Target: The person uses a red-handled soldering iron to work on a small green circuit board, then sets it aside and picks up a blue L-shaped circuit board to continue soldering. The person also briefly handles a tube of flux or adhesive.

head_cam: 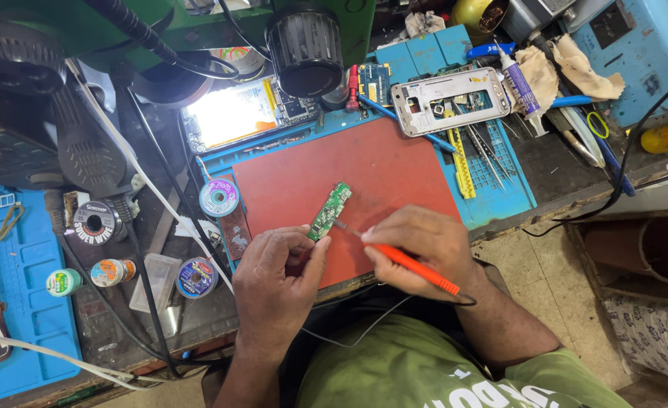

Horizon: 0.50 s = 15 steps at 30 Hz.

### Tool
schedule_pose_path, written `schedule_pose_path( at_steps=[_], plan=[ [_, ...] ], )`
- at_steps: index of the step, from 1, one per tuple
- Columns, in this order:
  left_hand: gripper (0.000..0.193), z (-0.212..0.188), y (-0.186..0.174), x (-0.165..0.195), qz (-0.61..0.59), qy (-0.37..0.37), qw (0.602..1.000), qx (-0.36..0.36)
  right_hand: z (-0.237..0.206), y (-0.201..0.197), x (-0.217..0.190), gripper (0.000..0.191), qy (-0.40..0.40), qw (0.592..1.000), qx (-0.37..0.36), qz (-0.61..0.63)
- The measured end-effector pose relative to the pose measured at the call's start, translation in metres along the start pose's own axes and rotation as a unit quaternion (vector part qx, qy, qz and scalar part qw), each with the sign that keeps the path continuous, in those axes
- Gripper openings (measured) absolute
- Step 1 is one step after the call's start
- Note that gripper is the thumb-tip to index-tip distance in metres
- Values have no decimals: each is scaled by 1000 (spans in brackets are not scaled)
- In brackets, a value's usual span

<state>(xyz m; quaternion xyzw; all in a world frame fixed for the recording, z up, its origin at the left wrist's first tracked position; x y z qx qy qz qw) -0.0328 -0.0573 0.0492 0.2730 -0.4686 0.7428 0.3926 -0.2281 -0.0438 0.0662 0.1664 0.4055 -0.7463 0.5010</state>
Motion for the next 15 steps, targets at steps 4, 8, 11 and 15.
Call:
schedule_pose_path(
  at_steps=[4,8,11,15],
  plan=[
    [20,0,0,0,2,-7,1000,-2,0,-4,2,25,20,999,20,-24],
    [20,1,0,0,1,-8,1000,-3,-1,-2,2,24,15,1000,8,-5],
    [20,0,0,1,4,-11,1000,-5,-1,-4,8,22,60,998,28,-9],
    [20,1,0,3,0,-3,1000,-4,-1,0,0,22,9,1000,-4,16]
  ],
)
Point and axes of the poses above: each hand's wrist, its own z-axis towards the middle knuckle, its own y-axis out of the palm, x = y × z, the point moved 7 cm from there along z, towards the middle knuckle, and after that the axes turned 8 degrees about x, right-handed, at the moved point
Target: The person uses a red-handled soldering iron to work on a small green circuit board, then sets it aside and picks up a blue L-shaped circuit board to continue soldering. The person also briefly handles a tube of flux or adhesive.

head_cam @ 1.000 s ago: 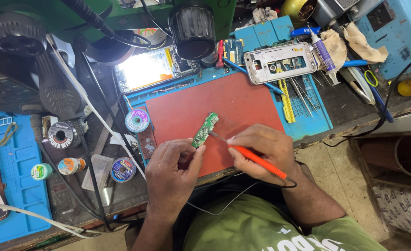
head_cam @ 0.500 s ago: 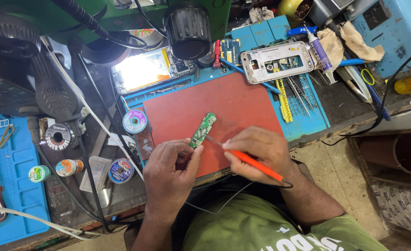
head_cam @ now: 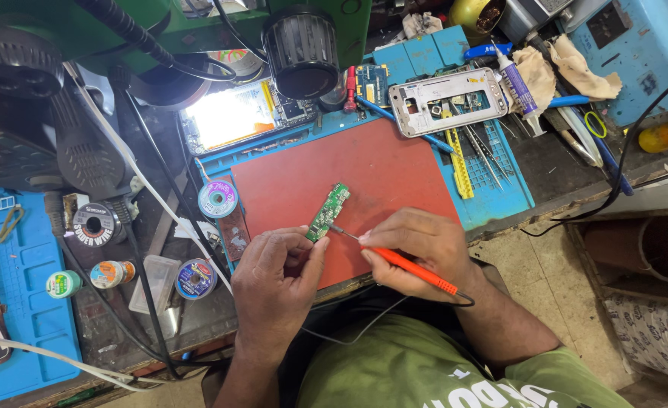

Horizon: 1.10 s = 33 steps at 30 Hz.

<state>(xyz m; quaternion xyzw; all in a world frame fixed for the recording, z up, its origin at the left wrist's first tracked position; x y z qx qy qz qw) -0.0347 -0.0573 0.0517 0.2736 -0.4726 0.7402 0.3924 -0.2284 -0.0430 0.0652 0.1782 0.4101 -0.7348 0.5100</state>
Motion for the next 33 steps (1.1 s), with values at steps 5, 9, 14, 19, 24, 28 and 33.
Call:
schedule_pose_path(
  at_steps=[5,9,14,19,24,28,33],
  plan=[
    [20,-1,0,-1,0,-6,1000,-1,0,-4,4,23,31,999,20,-24],
    [20,0,-1,0,1,8,1000,4,1,-4,2,24,7,999,23,-23],
    [20,1,-1,1,1,10,1000,4,-1,-3,3,23,16,1000,18,-13],
    [20,-2,-1,-1,5,-1,1000,0,-2,-5,6,22,43,998,41,-26],
    [20,-1,0,-3,7,-3,1000,-4,-3,-5,11,20,70,995,52,-40],
    [20,-1,-1,-2,5,9,1000,2,-2,-1,4,21,16,999,22,-23],
    [20,-1,-2,-2,-2,8,1000,2,-2,2,3,22,12,1000,4,-5]
  ],
)
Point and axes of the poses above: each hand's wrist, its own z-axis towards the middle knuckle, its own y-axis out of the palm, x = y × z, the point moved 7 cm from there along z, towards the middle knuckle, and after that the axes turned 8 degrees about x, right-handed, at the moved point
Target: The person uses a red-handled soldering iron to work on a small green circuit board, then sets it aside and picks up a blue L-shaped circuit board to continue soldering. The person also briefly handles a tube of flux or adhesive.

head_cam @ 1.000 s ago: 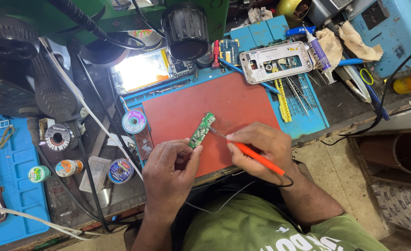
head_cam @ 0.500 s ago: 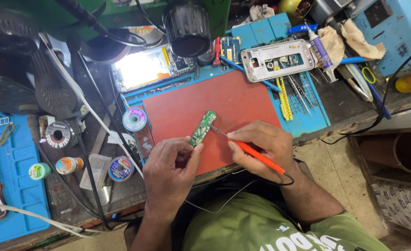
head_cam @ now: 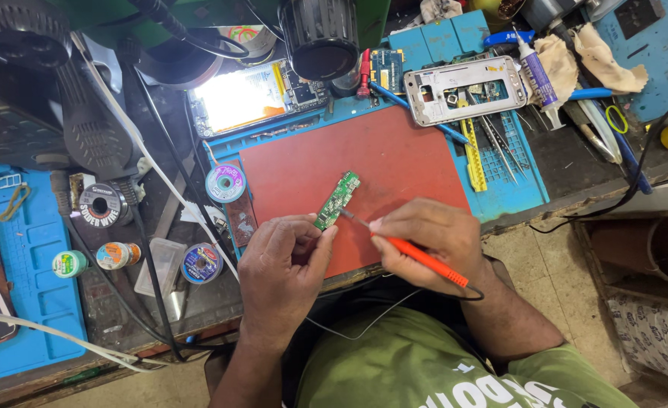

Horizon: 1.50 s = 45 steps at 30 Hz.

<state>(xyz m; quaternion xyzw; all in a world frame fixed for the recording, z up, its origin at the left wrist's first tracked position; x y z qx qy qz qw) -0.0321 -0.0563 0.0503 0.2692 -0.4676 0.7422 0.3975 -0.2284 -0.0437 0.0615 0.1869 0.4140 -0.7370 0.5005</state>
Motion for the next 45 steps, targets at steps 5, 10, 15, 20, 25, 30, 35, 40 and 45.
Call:
schedule_pose_path(
  at_steps=[5,10,15,20,25,30,35,40,45],
  plan=[
    [20,0,0,0,7,-1,1000,-2,1,-2,1,21,9,999,17,-27],
    [20,0,1,-2,0,-10,1000,-4,1,-2,0,20,9,1000,17,-22],
    [21,0,1,-1,4,-2,1000,-2,0,-3,0,20,19,1000,18,-5],
    [21,0,1,-1,5,-3,1000,-3,0,-3,0,19,6,1000,23,-18],
    [21,0,0,0,5,-3,1000,-5,-1,-3,1,18,11,999,31,-30],
    [21,1,0,1,0,-3,1000,-2,0,-5,3,17,33,998,47,-27],
    [20,1,1,0,9,-3,1000,-4,1,-2,-3,18,-8,999,25,-25],
    [20,1,0,-1,1,-11,1000,-5,1,-2,-1,19,0,999,23,-23],
    [21,1,0,1,10,0,1000,-6,0,-3,2,17,29,998,39,-36]
  ],
)
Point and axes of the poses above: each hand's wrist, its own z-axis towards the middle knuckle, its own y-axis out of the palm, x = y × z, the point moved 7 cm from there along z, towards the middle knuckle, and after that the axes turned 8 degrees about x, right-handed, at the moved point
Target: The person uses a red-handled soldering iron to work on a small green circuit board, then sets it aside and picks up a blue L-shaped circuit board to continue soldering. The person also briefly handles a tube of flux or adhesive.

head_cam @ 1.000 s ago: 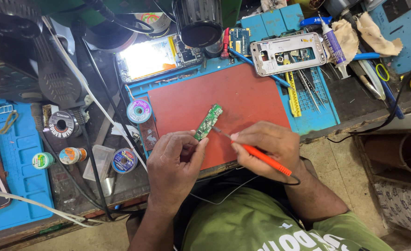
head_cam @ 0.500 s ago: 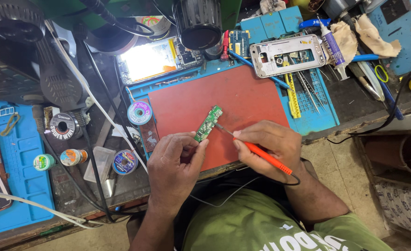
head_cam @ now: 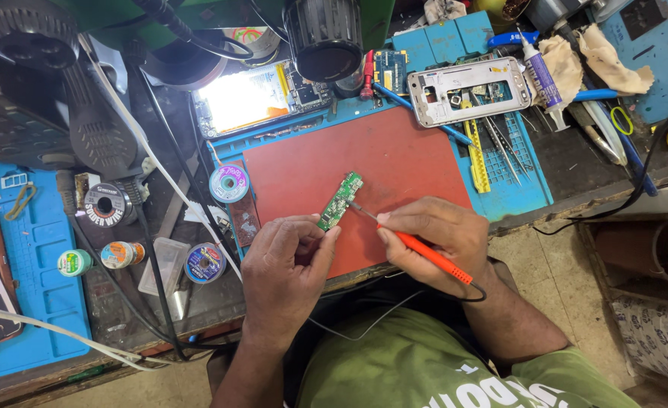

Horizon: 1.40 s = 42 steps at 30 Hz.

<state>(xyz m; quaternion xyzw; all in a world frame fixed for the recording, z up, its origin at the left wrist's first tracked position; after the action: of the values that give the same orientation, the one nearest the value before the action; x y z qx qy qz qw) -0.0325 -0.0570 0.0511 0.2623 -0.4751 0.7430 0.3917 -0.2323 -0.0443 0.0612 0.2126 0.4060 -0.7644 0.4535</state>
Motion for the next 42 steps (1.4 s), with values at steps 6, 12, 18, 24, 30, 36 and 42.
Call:
schedule_pose_path(
  at_steps=[6,12,18,24,30,36,42],
  plan=[
    [21,0,0,0,1,3,1000,2,1,0,-1,17,-5,1000,3,3],
    [21,0,0,1,3,10,1000,3,0,2,-2,17,-7,1000,-3,6],
    [22,0,-1,1,-2,19,1000,7,0,3,-4,19,-25,1000,-5,7],
    [22,0,-1,1,4,24,1000,10,0,4,-7,19,-39,999,-13,8],
    [22,-1,0,-1,3,17,1000,6,-1,6,-9,18,-55,998,-26,12],
    [22,-1,-1,-3,0,7,1000,3,-1,9,-9,20,-48,998,-34,23],
    [22,-1,-2,0,6,24,1000,9,-1,9,-8,22,-39,999,-31,19]
  ],
)
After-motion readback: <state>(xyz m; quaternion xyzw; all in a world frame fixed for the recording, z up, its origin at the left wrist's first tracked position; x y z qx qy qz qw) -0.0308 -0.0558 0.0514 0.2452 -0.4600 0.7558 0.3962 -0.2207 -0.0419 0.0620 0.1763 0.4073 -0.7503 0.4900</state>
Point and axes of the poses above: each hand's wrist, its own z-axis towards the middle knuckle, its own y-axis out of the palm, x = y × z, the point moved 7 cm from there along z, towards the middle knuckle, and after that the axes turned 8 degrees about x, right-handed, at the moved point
